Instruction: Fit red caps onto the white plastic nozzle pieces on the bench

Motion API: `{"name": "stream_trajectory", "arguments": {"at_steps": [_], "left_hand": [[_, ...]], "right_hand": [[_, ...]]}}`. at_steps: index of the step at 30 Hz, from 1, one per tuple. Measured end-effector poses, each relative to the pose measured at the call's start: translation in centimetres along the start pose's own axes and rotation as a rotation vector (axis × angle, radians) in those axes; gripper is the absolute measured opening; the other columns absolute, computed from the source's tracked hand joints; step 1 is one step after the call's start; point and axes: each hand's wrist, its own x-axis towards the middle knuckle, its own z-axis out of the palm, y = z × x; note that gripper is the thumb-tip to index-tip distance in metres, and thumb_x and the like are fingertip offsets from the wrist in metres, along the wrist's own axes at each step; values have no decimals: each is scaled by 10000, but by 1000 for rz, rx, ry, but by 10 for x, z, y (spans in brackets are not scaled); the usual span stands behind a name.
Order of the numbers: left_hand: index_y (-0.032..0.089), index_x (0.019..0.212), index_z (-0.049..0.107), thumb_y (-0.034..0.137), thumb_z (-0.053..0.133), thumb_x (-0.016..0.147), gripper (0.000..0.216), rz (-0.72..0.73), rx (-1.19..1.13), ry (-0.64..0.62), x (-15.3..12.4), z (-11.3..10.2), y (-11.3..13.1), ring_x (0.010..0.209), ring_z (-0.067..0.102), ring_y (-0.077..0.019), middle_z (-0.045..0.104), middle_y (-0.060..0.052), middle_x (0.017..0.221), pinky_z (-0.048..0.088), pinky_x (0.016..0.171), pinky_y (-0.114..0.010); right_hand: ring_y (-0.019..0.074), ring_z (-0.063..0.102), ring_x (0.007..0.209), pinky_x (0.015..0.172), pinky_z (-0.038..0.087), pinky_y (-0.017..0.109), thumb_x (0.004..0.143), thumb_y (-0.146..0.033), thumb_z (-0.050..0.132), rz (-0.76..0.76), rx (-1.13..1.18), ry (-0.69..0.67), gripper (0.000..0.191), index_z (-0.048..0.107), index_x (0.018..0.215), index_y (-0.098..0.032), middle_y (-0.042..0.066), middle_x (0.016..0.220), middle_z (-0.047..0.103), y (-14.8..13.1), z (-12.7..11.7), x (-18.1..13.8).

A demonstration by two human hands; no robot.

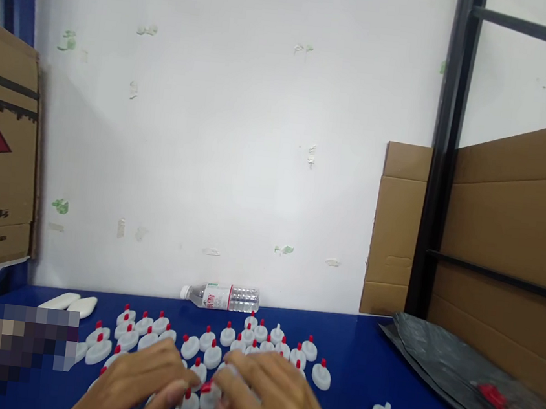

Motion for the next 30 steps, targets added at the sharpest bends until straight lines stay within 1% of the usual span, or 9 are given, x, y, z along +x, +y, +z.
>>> {"name": "stream_trajectory", "arguments": {"at_steps": [3, 6, 8, 12, 14, 18, 23, 27, 30], "left_hand": [[231, 991, 672, 232, 413, 1043, 264, -192, 164, -156, -4, -10, -24, 802, 641, -183, 713, -23, 886, 520, 863, -329], [229, 929, 704, 219, 426, 1021, 293, -336, 266, -255, -16, -9, -56, 876, 630, -219, 719, -40, 907, 508, 919, -383], [222, 892, 705, 227, 455, 1004, 273, -381, 257, -310, -24, -5, -72, 891, 639, -225, 718, -44, 904, 492, 956, -412], [226, 885, 692, 220, 476, 976, 235, -412, 210, -338, -28, -3, -79, 899, 664, -221, 719, -34, 896, 420, 1074, -482], [234, 890, 686, 214, 475, 964, 224, -414, 188, -348, -26, -5, -76, 919, 669, -220, 723, -27, 903, 416, 1089, -475], [253, 937, 696, 209, 496, 939, 204, -417, 164, -376, -31, -5, -77, 952, 678, -218, 735, -26, 970, 518, 950, -368], [314, 1162, 691, 215, 604, 885, 307, -341, 247, -249, -61, 15, -104, 1207, 634, -305, 728, -46, 1203, 513, 1014, -411], [301, 1134, 706, 238, 614, 890, 268, -375, 264, -300, -66, 23, -113, 1153, 661, -301, 725, -64, 1180, 534, 963, -391], [269, 1033, 722, 216, 561, 917, 206, -405, 262, -366, -56, 20, -107, 1019, 690, -250, 725, -57, 1069, 534, 890, -327]], "right_hand": [[202, 731, 928, 810, 572, 333, 979, -196, 543, 235, -25, -116, 165, 647, 1105, -216, 51, 1037, 762, 31, -4, -8], [225, 706, 937, 813, 556, 365, 992, -268, 521, 508, -133, -255, 167, 645, 1097, -230, 65, 1047, 728, 70, -3, -25], [249, 663, 1059, 861, 528, 364, 981, -268, 519, 618, -205, -340, 158, 659, 1037, -222, 93, 1156, 681, 93, -3, -35], [255, 660, 929, 740, 469, 335, 982, -282, 495, 806, -332, -501, 206, 687, 975, -208, 101, 1031, 659, 121, -8, -46], [263, 673, 834, 667, 427, 331, 964, -278, 510, 872, -352, -534, 212, 705, 946, -197, 103, 939, 679, 129, -12, -51], [281, 702, 790, 604, 344, 304, 881, -240, 600, 981, -344, -635, 145, 738, 898, -199, 98, 864, 727, 138, -14, -65], [252, 703, 776, 610, 332, 286, 789, -234, 687, 1016, -233, -752, 72, 758, 805, -237, 58, 826, 734, 141, -8, -74], [253, 702, 804, 633, 370, 296, 870, -405, 629, 1041, -184, -773, 212, 760, 867, -238, 66, 841, 739, 146, -26, -65], [260, 701, 756, 592, 370, 301, 794, -391, 687, 1068, -171, -810, 170, 759, 844, -245, 58, 805, 740, 148, -53, -61]]}}
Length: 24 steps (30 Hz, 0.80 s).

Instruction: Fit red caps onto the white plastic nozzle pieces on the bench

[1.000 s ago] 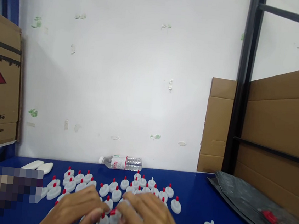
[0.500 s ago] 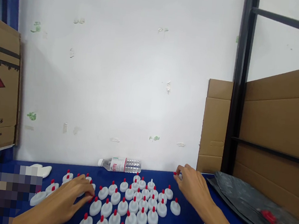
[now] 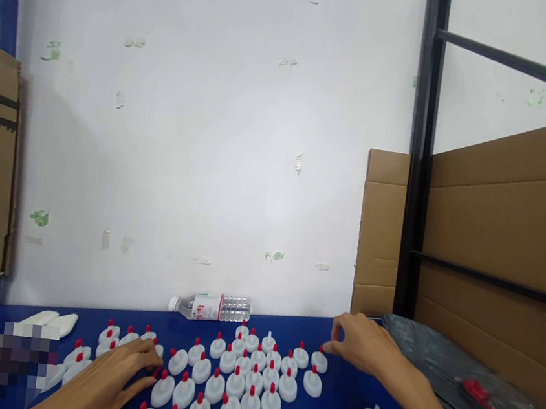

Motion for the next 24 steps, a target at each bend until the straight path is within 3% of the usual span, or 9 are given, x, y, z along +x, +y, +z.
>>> {"name": "stream_trajectory", "arguments": {"at_steps": [2, 6, 11, 14, 20, 24], "left_hand": [[256, 976, 721, 201, 535, 927, 200, -19, 14, -23, 3, -5, 6, 948, 689, -230, 715, -50, 1017, 522, 850, -306], [237, 935, 713, 177, 508, 931, 214, -49, 35, -65, 6, -10, 14, 927, 672, -231, 704, -53, 979, 490, 823, -310], [236, 916, 698, 158, 514, 911, 200, -76, 35, -117, 6, -18, 17, 891, 663, -225, 701, -42, 960, 455, 762, -308], [239, 906, 694, 132, 532, 885, 195, -83, 23, -123, 6, -24, 19, 892, 662, -228, 705, -36, 956, 442, 755, -309], [232, 944, 705, 96, 509, 879, 247, -70, 55, -134, 4, -34, 24, 890, 668, -229, 720, -46, 964, 463, 767, -306], [196, 957, 711, 145, 448, 949, 268, -76, 42, -118, 6, -39, 27, 904, 675, -230, 709, -82, 973, 487, 804, -316]], "right_hand": [[242, 701, 690, 550, 372, 285, 650, -328, 800, -18, 16, -77, 156, 767, 793, -275, 16, 740, 733, 9, -6, -10], [218, 701, 584, 503, 404, 250, 402, -175, 915, -17, 11, -302, 422, 780, 782, -299, -57, 546, 666, 17, 11, -21], [169, 632, 439, 523, 439, 240, 435, -3, 839, 70, -63, -477, 363, 760, 677, -263, -85, 360, 544, 1, 34, -23], [162, 640, 464, 532, 434, 234, 441, 32, 810, 13, -49, -435, 361, 745, 619, -275, -88, 388, 546, -13, 29, -29], [194, 683, 696, 557, 381, 246, 456, 69, 691, -195, -19, -214, 478, 771, 747, -303, -57, 673, 681, -23, 23, -39], [196, 669, 759, 603, 436, 253, 564, -45, 650, -248, 82, -137, 421, 756, 863, -322, -31, 850, 710, -16, 17, -41]]}}
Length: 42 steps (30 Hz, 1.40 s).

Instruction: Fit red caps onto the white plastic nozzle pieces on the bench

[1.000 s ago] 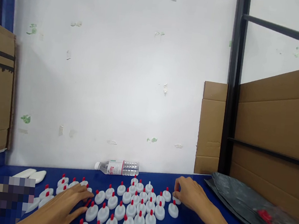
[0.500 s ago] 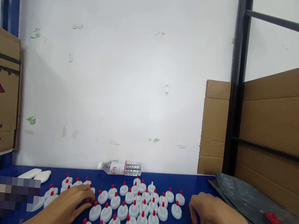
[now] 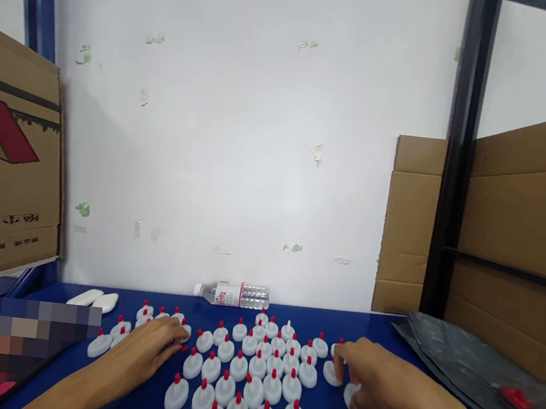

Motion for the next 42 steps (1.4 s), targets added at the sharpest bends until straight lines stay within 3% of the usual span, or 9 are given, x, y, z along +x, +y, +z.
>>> {"name": "stream_trajectory", "arguments": {"at_steps": [5, 11, 16, 22, 28, 32, 37, 42], "left_hand": [[192, 1080, 691, 172, 289, 1029, 405, -10, -44, 71, 1, -12, 7, 843, 669, -197, 660, -86, 1038, 493, 716, -297], [243, 1086, 672, 234, 449, 1031, 230, 140, -206, 356, -8, -20, 37, 930, 682, -197, 689, -36, 1052, 535, 830, -336], [254, 1090, 642, 179, 577, 995, 137, 380, -363, 512, -24, -16, 74, 897, 698, -162, 741, -5, 979, 545, 819, -282], [206, 1133, 606, 84, 585, 976, 200, 594, -437, 526, -33, -11, 101, 790, 710, -141, 772, -20, 932, 529, 732, -265], [190, 1108, 595, 94, 598, 979, 162, 604, -416, 565, -32, -3, 98, 734, 706, -137, 770, -12, 889, 482, 683, -281], [191, 1058, 591, 150, 528, 1029, 81, 576, -281, 539, -30, 0, 96, 728, 701, -144, 761, -4, 870, 461, 671, -295], [191, 893, 557, 171, 332, 1074, 290, 550, -46, 558, -28, 5, 95, 612, 587, -161, 666, -9, 716, 434, 618, -313], [207, 747, 473, 169, 302, 1062, 360, 570, -40, 529, -28, 11, 96, 585, 513, -156, 608, -14, 677, 393, 562, -301]], "right_hand": [[210, 675, 819, 708, 507, 282, 832, -241, 608, -150, 86, 87, 250, 713, 1049, -309, 17, 912, 706, -9, -9, -1], [262, 646, 1004, 870, 505, 395, 1051, -445, 408, -341, 27, 246, 350, 646, 1206, -240, 90, 1076, 680, -71, 2, 4], [234, 643, 903, 751, 506, 344, 1017, -491, 525, -569, -23, 308, 309, 619, 1178, -245, 49, 994, 647, -110, 23, -4], [183, 648, 810, 698, 511, 266, 981, -501, 570, -808, 2, 471, 333, 595, 1163, -223, 29, 929, 667, -122, 39, -13], [180, 701, 819, 673, 558, 240, 1013, -536, 450, -815, -8, 560, 368, 601, 1121, -219, 66, 966, 695, -127, 44, -12], [167, 740, 878, 766, 587, 215, 1013, -545, 411, -850, 38, 582, 420, 604, 1137, -192, 66, 983, 750, -129, 52, -9], [165, 747, 962, 901, 575, 209, 1053, -397, 441, -897, -26, 723, 378, 601, 1259, -124, 85, 1054, 780, -133, 57, -13], [156, 756, 914, 904, 580, 212, 1076, -320, 394, -907, -121, 858, 343, 634, 1213, -118, 54, 1015, 792, -141, 56, -17]]}}
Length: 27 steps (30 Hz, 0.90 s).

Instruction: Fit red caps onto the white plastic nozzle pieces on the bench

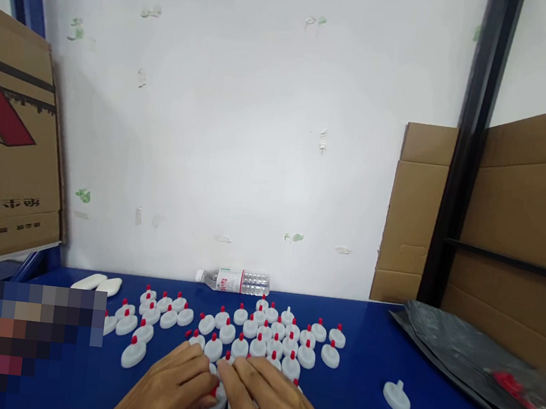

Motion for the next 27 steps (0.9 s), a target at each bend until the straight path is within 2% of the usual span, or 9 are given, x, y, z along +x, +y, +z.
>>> {"name": "stream_trajectory", "arguments": {"at_steps": [5, 8, 10, 12, 14, 16, 18, 22, 27], "left_hand": [[201, 880, 564, 162, 378, 1043, 250, -75, -173, -65, 13, -16, -2, 724, 544, -181, 649, -24, 788, 437, 686, -322], [208, 1010, 600, 157, 365, 1046, 243, -150, -236, -34, 18, -30, -17, 795, 544, -189, 659, -29, 873, 428, 738, -336], [211, 1037, 620, 185, 381, 1054, 241, -277, -141, -38, 17, -35, -36, 854, 553, -205, 673, -39, 920, 429, 797, -364], [198, 1059, 653, 216, 398, 1046, 255, -363, -16, -121, 12, -37, -56, 924, 567, -238, 690, -64, 973, 439, 830, -393], [191, 995, 688, 207, 374, 1031, 316, -436, 81, -274, 6, -36, -73, 930, 579, -265, 703, -83, 963, 446, 825, -413], [189, 968, 713, 180, 373, 1012, 343, -502, 118, -424, -1, -32, -83, 933, 600, -280, 716, -96, 954, 451, 836, -424], [191, 976, 726, 162, 424, 986, 303, -544, 115, -512, -8, -26, -87, 946, 619, -291, 727, -103, 969, 452, 855, -431], [189, 1033, 719, 172, 533, 945, 206, -567, 98, -540, -17, -16, -87, 991, 634, -311, 726, -116, 1028, 454, 872, -436], [205, 1006, 731, 191, 552, 945, 190, -574, 79, -580, -20, -11, -88, 1004, 645, -306, 715, -101, 1010, 464, 857, -413]], "right_hand": [[154, 735, 935, 883, 578, 250, 1068, -343, 445, 40, 122, -49, 288, 632, 1189, -160, 56, 1029, 774, 14, -6, 7], [202, 701, 1038, 909, 550, 346, 1042, -245, 499, 169, 109, -151, 150, 630, 1112, -225, 56, 1140, 745, 38, -17, 5], [229, 679, 1073, 901, 531, 380, 1015, -213, 508, 302, 68, -230, 110, 614, 1030, -241, 56, 1155, 732, 59, -25, 0], [239, 686, 990, 830, 529, 373, 999, -303, 547, 476, 37, -336, 77, 603, 1033, -261, 45, 1073, 735, 81, -33, -6], [222, 687, 833, 737, 512, 343, 994, -386, 553, 648, 48, -432, 133, 586, 1027, -262, 32, 981, 734, 100, -41, -9], [211, 680, 799, 728, 491, 324, 982, -409, 563, 735, 91, -502, 162, 583, 959, -250, 32, 967, 731, 115, -50, -11], [212, 672, 843, 756, 474, 316, 949, -407, 605, 743, 117, -561, 177, 604, 887, -241, 36, 979, 717, 124, -58, -13], [197, 635, 801, 683, 435, 281, 829, -377, 722, 763, 146, -735, 146, 673, 806, -242, 13, 899, 677, 127, -69, -20], [165, 641, 719, 596, 389, 238, 752, -286, 753, 778, 435, -1001, 63, 728, 792, -244, -30, 754, 688, 111, -68, -24]]}}
